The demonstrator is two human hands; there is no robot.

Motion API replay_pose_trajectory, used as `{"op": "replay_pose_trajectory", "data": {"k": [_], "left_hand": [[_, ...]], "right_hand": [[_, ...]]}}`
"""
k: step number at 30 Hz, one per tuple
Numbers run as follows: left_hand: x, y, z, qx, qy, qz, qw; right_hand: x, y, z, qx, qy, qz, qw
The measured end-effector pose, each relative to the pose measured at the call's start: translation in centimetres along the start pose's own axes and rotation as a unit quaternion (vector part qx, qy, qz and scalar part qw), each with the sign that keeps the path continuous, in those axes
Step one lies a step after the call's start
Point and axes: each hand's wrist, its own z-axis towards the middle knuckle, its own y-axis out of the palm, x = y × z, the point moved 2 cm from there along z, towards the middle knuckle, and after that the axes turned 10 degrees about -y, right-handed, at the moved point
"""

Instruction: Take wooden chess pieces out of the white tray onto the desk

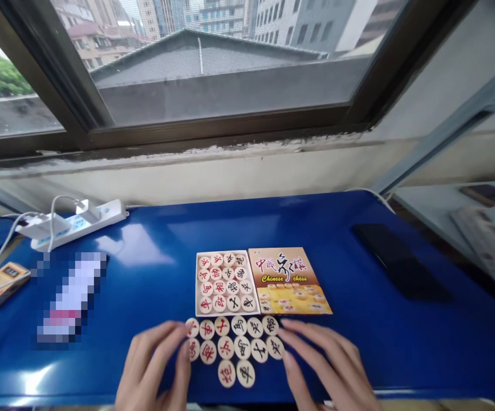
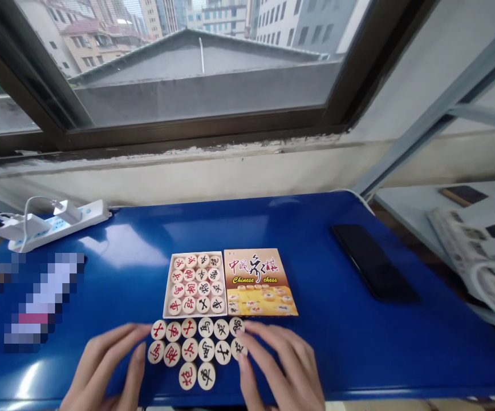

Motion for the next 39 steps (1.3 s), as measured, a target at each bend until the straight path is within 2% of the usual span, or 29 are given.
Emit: {"op": "replay_pose_trajectory", "data": {"k": [4, 7, 10, 14, 18, 23, 30, 35, 39], "left_hand": [[-2.1, 0.7, 1.7, -0.058, -0.003, 0.046, 0.997], [-3.1, 1.1, 2.0, -0.092, -0.061, 0.026, 0.994], [-3.2, 1.7, 2.6, -0.138, -0.107, -0.011, 0.985], [-2.6, 3.1, 3.7, -0.179, -0.065, -0.001, 0.982], [-2.4, 3.8, 4.1, -0.165, -0.045, 0.014, 0.985], [-2.4, 3.7, 3.9, -0.155, -0.034, 0.008, 0.987], [-2.4, 3.3, 3.8, -0.150, -0.057, 0.000, 0.987], [-1.7, 3.2, 5.2, -0.099, -0.079, -0.023, 0.992], [-0.4, 4.7, 7.3, -0.113, -0.026, 0.039, 0.992]], "right_hand": [[1.6, 0.3, 1.7, -0.054, -0.024, -0.018, 0.998], [2.2, 0.9, 2.1, -0.092, -0.043, -0.035, 0.994], [2.5, 1.4, 1.9, -0.138, -0.058, -0.051, 0.987], [2.7, 1.8, 1.8, -0.178, -0.079, -0.080, 0.978], [2.7, 1.9, 1.7, -0.176, -0.096, -0.089, 0.976], [2.7, 2.0, 1.8, -0.166, -0.096, -0.092, 0.977], [2.7, 1.5, 2.3, -0.139, -0.075, -0.052, 0.986], [2.4, 1.7, 5.0, -0.070, -0.035, 0.015, 0.997], [2.0, 4.0, 8.2, -0.110, -0.025, 0.035, 0.993]]}}
